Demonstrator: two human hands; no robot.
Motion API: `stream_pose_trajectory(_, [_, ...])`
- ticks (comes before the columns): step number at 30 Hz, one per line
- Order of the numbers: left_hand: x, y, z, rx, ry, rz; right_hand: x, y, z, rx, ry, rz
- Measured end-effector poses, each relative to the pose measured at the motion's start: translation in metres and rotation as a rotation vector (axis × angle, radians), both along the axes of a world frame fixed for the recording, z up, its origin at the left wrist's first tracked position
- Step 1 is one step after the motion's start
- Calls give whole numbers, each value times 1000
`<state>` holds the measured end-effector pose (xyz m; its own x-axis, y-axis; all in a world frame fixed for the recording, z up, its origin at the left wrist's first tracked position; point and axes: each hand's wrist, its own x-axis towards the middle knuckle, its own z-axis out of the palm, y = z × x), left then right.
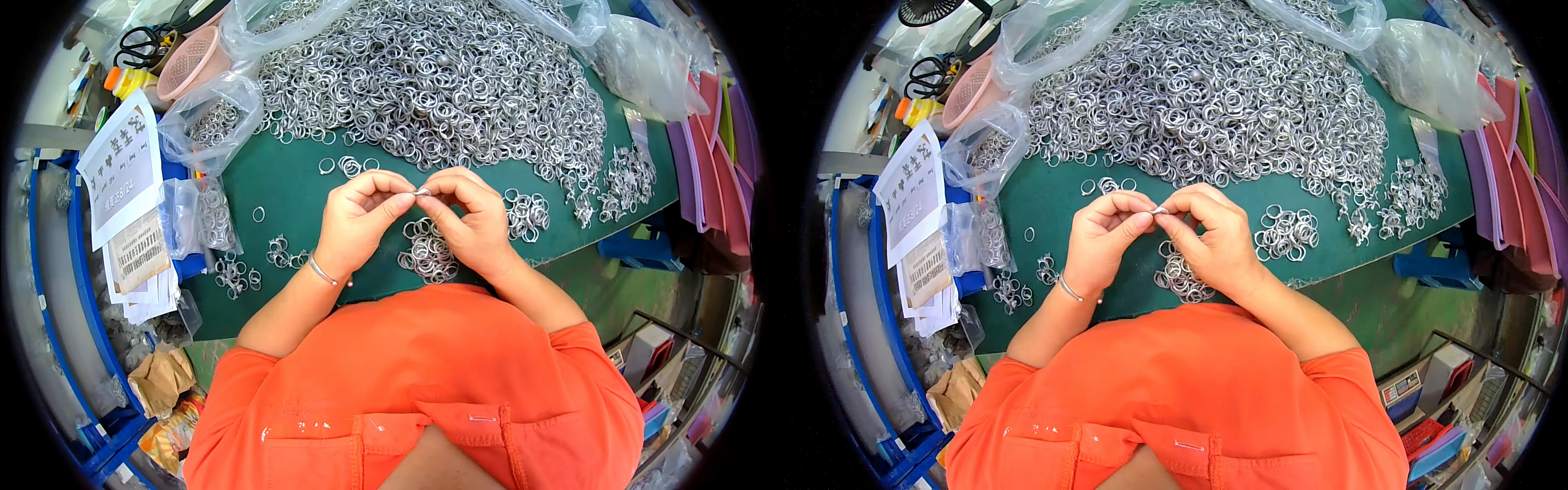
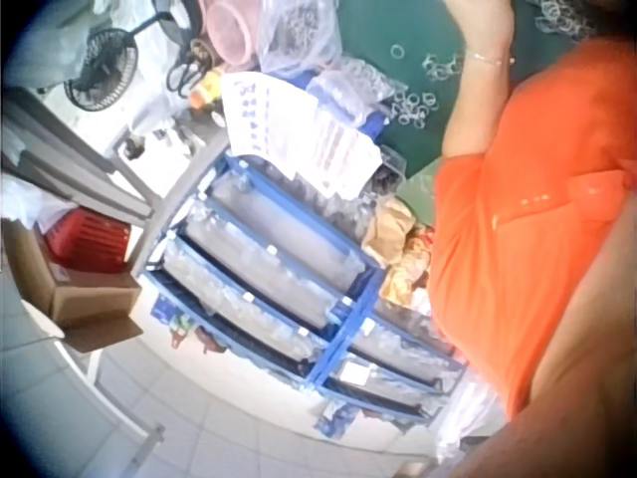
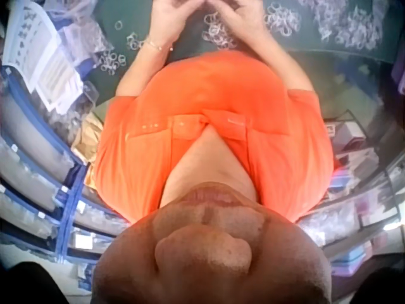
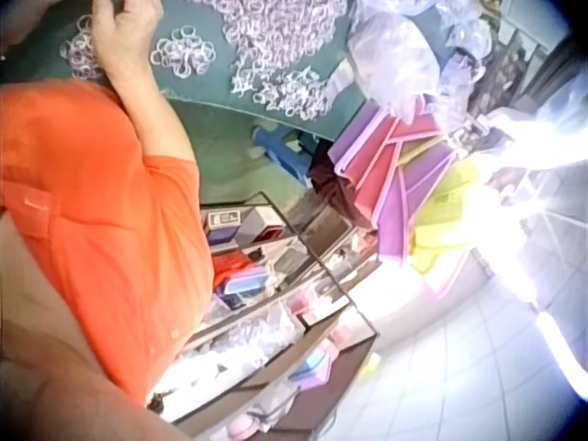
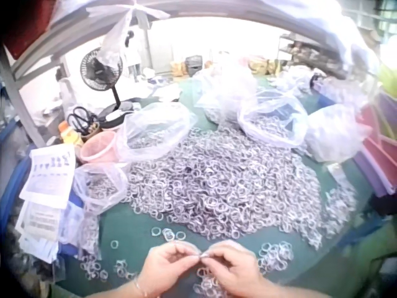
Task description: The person sorts through a large pile of small metal rings on a table, picking them up and moving them into smaller groups by hand.
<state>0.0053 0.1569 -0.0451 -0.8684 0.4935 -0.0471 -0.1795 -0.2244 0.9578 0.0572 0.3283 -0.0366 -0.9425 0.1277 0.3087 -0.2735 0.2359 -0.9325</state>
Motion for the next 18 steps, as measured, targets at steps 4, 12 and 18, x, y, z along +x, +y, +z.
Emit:
stream_pose_trajectory(4, [-19, -6, 5, -803, 962, 220, 4, 7, 8, 134, 49, -26])
stream_pose_trajectory(12, [-33, -10, -16, -914, 1001, 186, 21, 40, 16, 344, 73, -154])
stream_pose_trajectory(18, [-11, -7, -2, -473, 329, 139, 45, 98, 17, 616, -126, -309])
